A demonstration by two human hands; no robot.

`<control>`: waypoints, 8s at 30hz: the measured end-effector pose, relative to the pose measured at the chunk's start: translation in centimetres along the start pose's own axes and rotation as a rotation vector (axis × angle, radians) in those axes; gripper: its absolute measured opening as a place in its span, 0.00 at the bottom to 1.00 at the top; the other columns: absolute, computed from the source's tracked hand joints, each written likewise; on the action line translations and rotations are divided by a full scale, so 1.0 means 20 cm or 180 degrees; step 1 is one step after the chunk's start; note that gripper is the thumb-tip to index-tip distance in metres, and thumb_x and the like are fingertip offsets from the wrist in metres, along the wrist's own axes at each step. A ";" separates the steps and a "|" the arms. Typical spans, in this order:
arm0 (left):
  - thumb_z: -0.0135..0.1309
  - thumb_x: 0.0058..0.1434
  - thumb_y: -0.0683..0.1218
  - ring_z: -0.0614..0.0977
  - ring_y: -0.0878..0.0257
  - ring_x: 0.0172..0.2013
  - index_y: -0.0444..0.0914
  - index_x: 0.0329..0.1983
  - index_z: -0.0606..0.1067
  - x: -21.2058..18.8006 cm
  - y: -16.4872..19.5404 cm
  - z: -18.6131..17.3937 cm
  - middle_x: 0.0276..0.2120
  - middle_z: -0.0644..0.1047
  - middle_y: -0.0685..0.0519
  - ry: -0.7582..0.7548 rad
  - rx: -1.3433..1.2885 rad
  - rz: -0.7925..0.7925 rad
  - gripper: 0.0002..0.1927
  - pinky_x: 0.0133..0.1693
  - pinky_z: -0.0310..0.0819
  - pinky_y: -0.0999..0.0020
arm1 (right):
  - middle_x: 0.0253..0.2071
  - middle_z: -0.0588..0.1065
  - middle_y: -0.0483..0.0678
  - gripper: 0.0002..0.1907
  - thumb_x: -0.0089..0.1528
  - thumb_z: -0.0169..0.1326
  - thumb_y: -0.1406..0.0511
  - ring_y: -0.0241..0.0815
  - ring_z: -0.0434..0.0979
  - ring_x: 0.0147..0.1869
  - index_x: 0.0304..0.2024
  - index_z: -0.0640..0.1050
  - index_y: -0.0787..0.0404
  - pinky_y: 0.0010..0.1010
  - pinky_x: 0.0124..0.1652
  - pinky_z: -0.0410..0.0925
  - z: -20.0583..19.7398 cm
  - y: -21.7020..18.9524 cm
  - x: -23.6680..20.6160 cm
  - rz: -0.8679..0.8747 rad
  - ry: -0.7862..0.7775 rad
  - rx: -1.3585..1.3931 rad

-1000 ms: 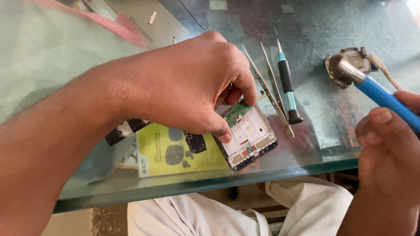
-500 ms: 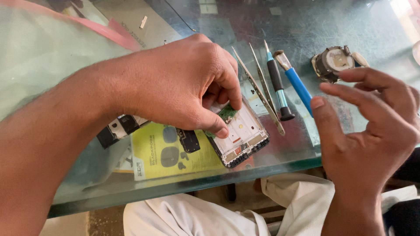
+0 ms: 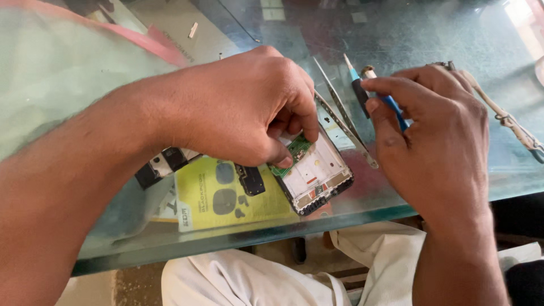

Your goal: The person repairs a disassembled smartphone on a glass work table. They hold a small green circuit board and flex cable, use tweezers to position and adjust components, then use a soldering iron to solder connections on the board, working over the open phone chassis.

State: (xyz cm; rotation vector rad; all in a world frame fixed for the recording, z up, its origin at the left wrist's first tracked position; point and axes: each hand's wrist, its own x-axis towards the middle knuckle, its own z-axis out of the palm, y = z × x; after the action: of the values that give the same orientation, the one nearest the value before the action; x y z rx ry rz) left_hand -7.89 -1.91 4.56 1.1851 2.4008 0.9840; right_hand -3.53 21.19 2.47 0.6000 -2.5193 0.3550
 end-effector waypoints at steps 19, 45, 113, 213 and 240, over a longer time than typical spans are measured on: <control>0.71 0.38 0.43 0.83 0.64 0.27 0.38 0.39 0.84 0.00 -0.04 0.01 0.28 0.80 0.53 -0.0055 -0.0069 0.0137 0.22 0.31 0.79 0.68 | 0.31 0.73 0.51 0.15 0.65 0.60 0.71 0.40 0.73 0.29 0.49 0.70 0.72 0.28 0.30 0.70 -0.11 -0.15 -0.23 0.0765 0.0522 0.3383; 0.71 0.39 0.43 0.80 0.63 0.27 0.40 0.43 0.84 0.01 -0.05 0.03 0.27 0.79 0.54 -0.0034 0.0223 0.0356 0.23 0.28 0.76 0.67 | 0.32 0.80 0.56 0.10 0.56 0.68 0.72 0.38 0.82 0.30 0.33 0.78 0.67 0.24 0.32 0.72 0.01 -0.14 -0.38 0.0056 0.0536 0.1347; 0.71 0.42 0.49 0.84 0.58 0.26 0.37 0.38 0.83 -0.02 0.01 0.02 0.25 0.81 0.48 0.0133 0.0524 0.0056 0.20 0.31 0.77 0.65 | 0.28 0.75 0.58 0.04 0.62 0.52 0.74 0.37 0.75 0.22 0.34 0.72 0.73 0.25 0.24 0.68 0.01 -0.06 -0.30 0.1144 0.0989 0.3534; 0.58 0.61 0.36 0.84 0.72 0.27 0.34 0.44 0.76 0.05 0.07 0.20 0.34 0.78 0.54 0.1184 -0.2101 -0.0040 0.08 0.30 0.86 0.77 | 0.37 0.78 0.62 0.07 0.66 0.56 0.79 0.47 0.85 0.39 0.42 0.71 0.71 0.38 0.43 0.83 0.03 -0.08 -0.31 0.1019 0.1175 0.3781; 0.58 0.62 0.34 0.79 0.76 0.33 0.35 0.54 0.78 0.05 0.06 0.21 0.37 0.78 0.57 0.1001 -0.2248 0.0063 0.17 0.32 0.83 0.78 | 0.35 0.79 0.62 0.04 0.65 0.55 0.78 0.47 0.81 0.31 0.39 0.72 0.71 0.36 0.36 0.79 0.03 -0.03 -0.33 0.1169 0.1169 0.4350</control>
State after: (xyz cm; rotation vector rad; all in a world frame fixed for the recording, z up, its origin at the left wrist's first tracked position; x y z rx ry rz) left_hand -5.63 1.40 2.37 0.8271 1.9370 1.9240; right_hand 1.59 22.65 -1.59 0.4207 -1.6985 2.1335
